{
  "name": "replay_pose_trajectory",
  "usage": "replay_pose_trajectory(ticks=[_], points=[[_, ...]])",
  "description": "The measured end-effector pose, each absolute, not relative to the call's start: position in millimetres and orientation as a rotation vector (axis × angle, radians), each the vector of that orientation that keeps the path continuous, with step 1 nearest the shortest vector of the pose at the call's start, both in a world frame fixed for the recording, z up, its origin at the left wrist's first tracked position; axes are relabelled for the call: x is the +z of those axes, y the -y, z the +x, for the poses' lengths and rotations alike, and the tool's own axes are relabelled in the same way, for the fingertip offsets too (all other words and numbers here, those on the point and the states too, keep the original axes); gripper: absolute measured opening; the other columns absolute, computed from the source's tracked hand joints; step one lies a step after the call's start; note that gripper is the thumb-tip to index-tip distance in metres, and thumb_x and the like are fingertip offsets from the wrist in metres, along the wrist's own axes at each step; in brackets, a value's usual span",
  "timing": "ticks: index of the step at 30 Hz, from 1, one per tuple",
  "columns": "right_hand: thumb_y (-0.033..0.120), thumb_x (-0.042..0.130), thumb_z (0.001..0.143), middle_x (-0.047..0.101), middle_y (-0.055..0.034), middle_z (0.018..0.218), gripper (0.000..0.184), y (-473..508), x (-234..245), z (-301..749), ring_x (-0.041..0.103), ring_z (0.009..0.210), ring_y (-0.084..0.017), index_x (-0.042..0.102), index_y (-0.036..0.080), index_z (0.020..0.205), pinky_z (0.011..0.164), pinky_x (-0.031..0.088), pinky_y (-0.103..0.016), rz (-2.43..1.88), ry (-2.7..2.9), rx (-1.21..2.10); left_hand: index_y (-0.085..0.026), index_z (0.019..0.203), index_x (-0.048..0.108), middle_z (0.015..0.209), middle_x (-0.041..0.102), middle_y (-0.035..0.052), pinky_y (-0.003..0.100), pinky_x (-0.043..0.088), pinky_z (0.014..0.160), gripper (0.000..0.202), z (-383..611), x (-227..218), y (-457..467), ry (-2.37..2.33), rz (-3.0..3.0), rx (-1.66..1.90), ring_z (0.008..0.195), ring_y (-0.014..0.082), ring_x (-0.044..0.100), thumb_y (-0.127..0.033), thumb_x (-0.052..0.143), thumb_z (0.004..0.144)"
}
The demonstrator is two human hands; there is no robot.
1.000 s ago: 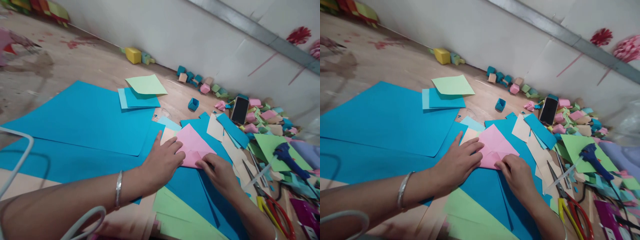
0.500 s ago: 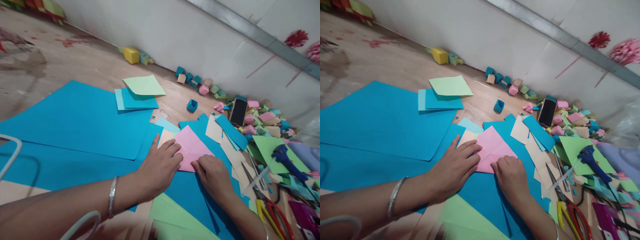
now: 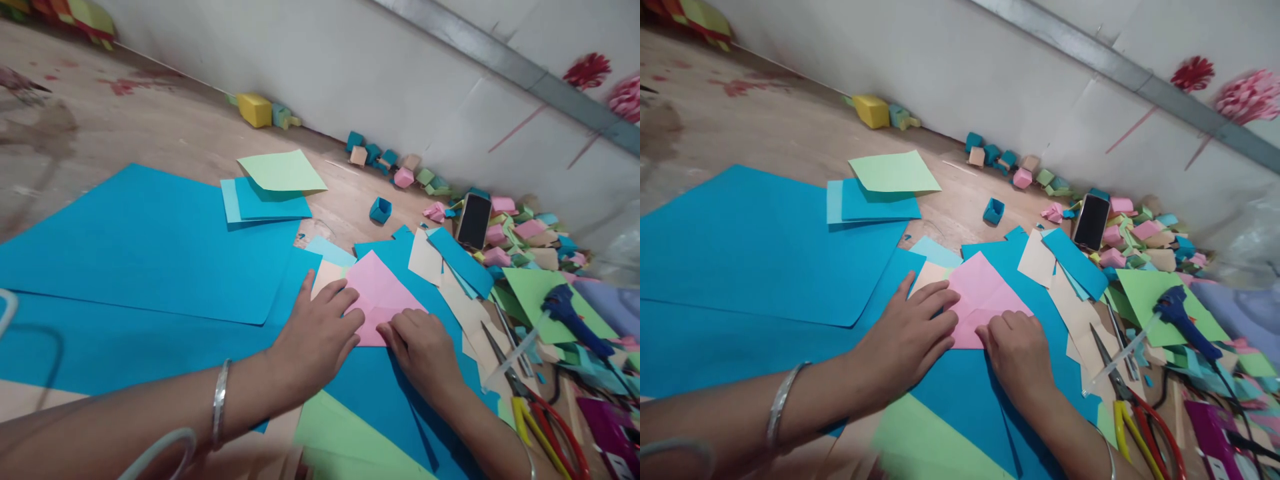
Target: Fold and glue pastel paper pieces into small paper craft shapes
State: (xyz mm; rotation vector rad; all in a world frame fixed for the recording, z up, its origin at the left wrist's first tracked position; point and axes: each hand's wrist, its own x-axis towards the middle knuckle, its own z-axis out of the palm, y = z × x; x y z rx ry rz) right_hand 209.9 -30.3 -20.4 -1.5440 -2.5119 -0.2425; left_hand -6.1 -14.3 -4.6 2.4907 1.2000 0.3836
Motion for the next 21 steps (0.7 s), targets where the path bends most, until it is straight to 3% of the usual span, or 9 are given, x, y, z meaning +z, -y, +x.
replay_pose_trajectory(ticks=[6, 9, 14, 21], points=[[0.035, 0.044, 0.098, 0.050, -0.0007, 0.062, 0.039, 28.5, -21.3, 212.8, 0.044, 0.062, -0.016, 0.045, 0.019, 0.062, 0.062, 0.022, -0.031, -1.565, 2.514, -0.095, -0.020, 0.092, 0.059, 0.128, 0.056, 0.0070, 0.066, 0.014, 0.110, 0.008, -6.4, -6.2, 14.1, -1.210, 2.514, 0.446, 0.132, 0.0314, 0.038, -0.026, 0.054, 0.091], [0.036, 0.044, 0.098, 0.049, -0.0003, 0.062, 0.040, 27.5, -21.3, 213.4, 0.044, 0.062, -0.016, 0.045, 0.019, 0.062, 0.062, 0.022, -0.031, -1.564, 2.504, -0.053, -0.017, 0.090, 0.059, 0.129, 0.054, 0.0100, 0.061, 0.017, 0.113, 0.009, -6.6, -8.7, 11.9, -1.147, 2.546, 0.540, 0.131, 0.0305, 0.037, -0.023, 0.052, 0.091], [0.037, 0.044, 0.098, 0.049, -0.0005, 0.062, 0.041, 27.2, -21.1, 211.9, 0.043, 0.062, -0.016, 0.045, 0.019, 0.061, 0.061, 0.022, -0.030, -1.562, 2.484, -0.043, -0.018, 0.095, 0.061, 0.108, 0.058, 0.0088, 0.043, 0.042, 0.097, 0.016, -4.7, -16.0, 8.0, -0.930, 2.574, 0.560, 0.102, 0.0217, 0.052, -0.015, 0.045, 0.092], [0.035, 0.043, 0.098, 0.050, -0.0008, 0.063, 0.039, 28.3, -21.4, 210.7, 0.043, 0.063, -0.016, 0.046, 0.019, 0.063, 0.062, 0.021, -0.031, -1.590, 2.491, -0.036, -0.019, 0.096, 0.063, 0.107, 0.059, 0.0068, 0.047, 0.035, 0.102, 0.019, -5.0, -13.7, 7.9, -0.912, 2.613, 0.519, 0.104, 0.0208, 0.053, -0.021, 0.044, 0.096]])
